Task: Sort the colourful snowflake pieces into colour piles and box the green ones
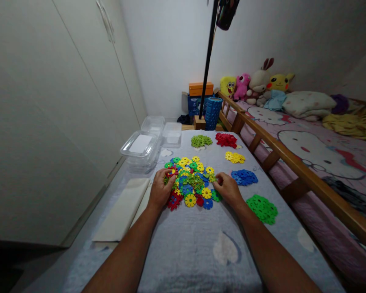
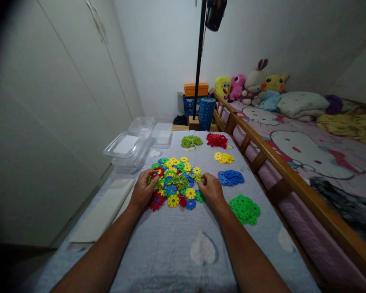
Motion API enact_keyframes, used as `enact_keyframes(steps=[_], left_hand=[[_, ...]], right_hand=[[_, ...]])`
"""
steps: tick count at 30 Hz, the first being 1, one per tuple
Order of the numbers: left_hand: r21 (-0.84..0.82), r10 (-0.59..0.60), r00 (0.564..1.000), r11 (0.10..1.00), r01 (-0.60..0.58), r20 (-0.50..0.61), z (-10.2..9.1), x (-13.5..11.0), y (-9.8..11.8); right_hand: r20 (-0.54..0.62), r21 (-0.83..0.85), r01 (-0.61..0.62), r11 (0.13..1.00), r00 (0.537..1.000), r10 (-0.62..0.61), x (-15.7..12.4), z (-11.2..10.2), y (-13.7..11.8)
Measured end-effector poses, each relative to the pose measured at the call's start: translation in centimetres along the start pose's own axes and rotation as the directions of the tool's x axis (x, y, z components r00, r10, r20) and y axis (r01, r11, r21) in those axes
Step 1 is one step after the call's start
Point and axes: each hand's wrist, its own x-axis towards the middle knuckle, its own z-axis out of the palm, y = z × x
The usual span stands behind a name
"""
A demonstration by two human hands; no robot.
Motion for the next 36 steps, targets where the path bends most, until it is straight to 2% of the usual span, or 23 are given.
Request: enact_keyframes(steps=[6, 12, 15, 18, 24, 29, 36], left_hand=[[0.019, 0.016, 1.000, 1.000, -0.016, 0.009, 0.1, -0.1, -0.2], [0.028, 0.006, 1.000, 1.000, -0.007, 0.019, 0.2, -0.2, -0.5], [0.025, 0.005, 1.000, 1.000, -0.005, 0.024, 0.3, -0.2, -0.7], [0.025, 0.008, 0.999, 1.000, -0.009, 0.031, 0.3, -0.2, -0.7], [0.033, 0.011, 0.999, 0.999, -0.012, 0.033, 0.3, -0.3, -0.7], [0.032, 0.009, 0.999, 0.999, -0.010, 0.047, 0.3, -0.3, -0.6], [0.035, 0.006, 0.999, 0.999, -0.008, 0.052, 0.2, -0.4, -0.4]], right_hand=[[0.002, 0.057, -0.056, 0.997, 0.998, 0.056, 1.8, -0.8, -0.4], [-0.097, 0.124, -0.076, 0.989, 0.991, 0.088, 8.3, -0.9, -1.1], [-0.137, 0.188, -0.156, 0.970, 0.974, 0.183, 11.9, 0.6, -0.6], [-0.201, 0.246, -0.244, 0.938, 0.934, 0.296, 14.8, 2.7, 0.4], [-0.251, 0.251, -0.392, 0.885, 0.857, 0.450, 19.0, 5.7, 1.5], [-0.247, 0.244, -0.447, 0.861, 0.830, 0.501, 21.0, 6.3, 1.6], [-0.196, 0.324, -0.367, 0.872, 0.876, 0.441, 19.8, 6.7, 1.4]])
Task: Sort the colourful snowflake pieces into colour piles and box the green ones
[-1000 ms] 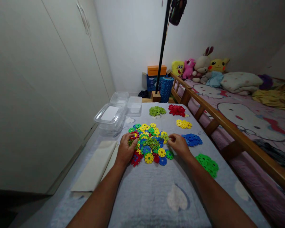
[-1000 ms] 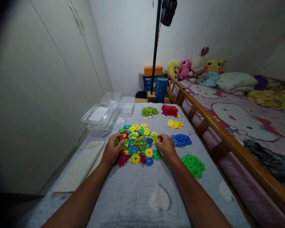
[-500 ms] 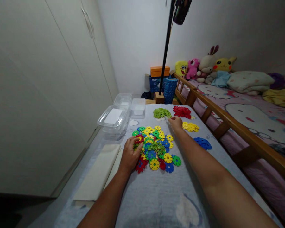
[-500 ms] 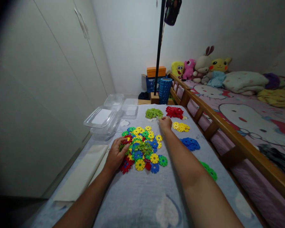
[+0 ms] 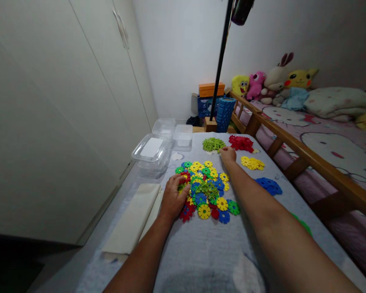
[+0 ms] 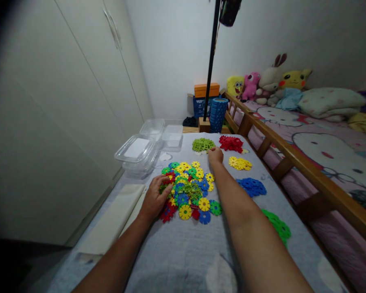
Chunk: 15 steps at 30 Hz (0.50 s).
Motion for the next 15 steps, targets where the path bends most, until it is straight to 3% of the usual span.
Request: enact_keyframes(steps=[8, 11, 13, 15], left_hand=[[-0.005, 0.008, 1.000, 1.000, -0.008, 0.000, 0.0, 0.1, 0.0], [-0.002, 0.015, 1.000, 1.000, -0.015, -0.005, 0.0, 0.1, 0.0], [0.000, 0.021, 1.000, 1.000, -0.021, -0.008, 0.0, 0.1, 0.1], [0.003, 0.023, 1.000, 1.000, -0.023, -0.011, 0.0, 0.2, 0.0]], right_hand=[[0.110, 0.194, 0.045, 0.980, 0.992, -0.068, -3.5, -2.4, 0.6], [0.244, 0.268, 0.013, 0.963, 0.966, -0.081, -5.2, -3.4, 0.2], [0.439, 0.302, 0.006, 0.953, 0.887, -0.145, -6.3, -4.3, -0.5], [0.678, 0.280, 0.039, 0.959, 0.699, -0.226, -7.3, -5.4, -1.6]])
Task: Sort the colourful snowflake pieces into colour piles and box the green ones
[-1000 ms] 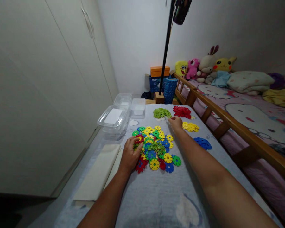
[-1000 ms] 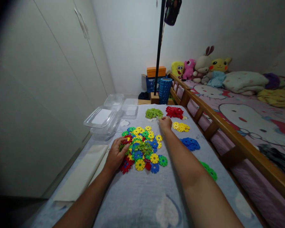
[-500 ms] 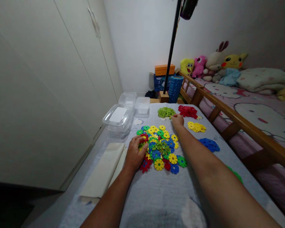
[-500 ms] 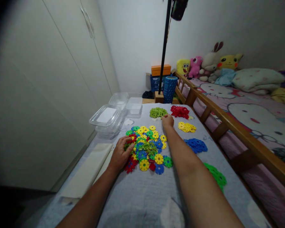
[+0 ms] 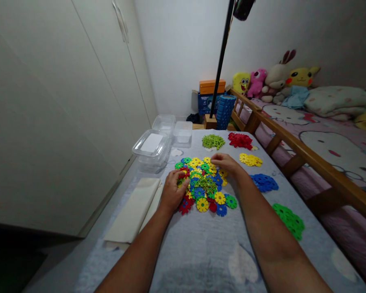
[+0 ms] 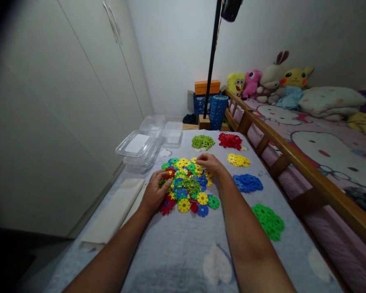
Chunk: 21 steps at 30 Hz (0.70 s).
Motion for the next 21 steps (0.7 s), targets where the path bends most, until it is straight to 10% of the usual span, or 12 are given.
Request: enact_keyframes(steps=[5, 12, 21], left_hand=[[-0.003, -0.006, 1.000, 1.000, 0.006, -0.008, 0.1, 0.0, -0.1], [-0.137, -0.076, 0.993, 0.988, 0.063, -0.088, -0.1, 0.2, 0.0], [-0.309, -0.218, 0.962, 0.938, 0.160, -0.165, -0.3, 0.2, -0.3]], right_hand=[[0.513, -0.306, 0.081, 0.949, 0.853, 0.093, -1.5, 0.9, -3.6], [0.543, -0.518, 0.199, 0.832, 0.828, 0.139, -1.9, 3.2, -5.0], [0.512, -0.270, 0.114, 0.956, 0.858, 0.042, -2.1, 2.5, -4.5]])
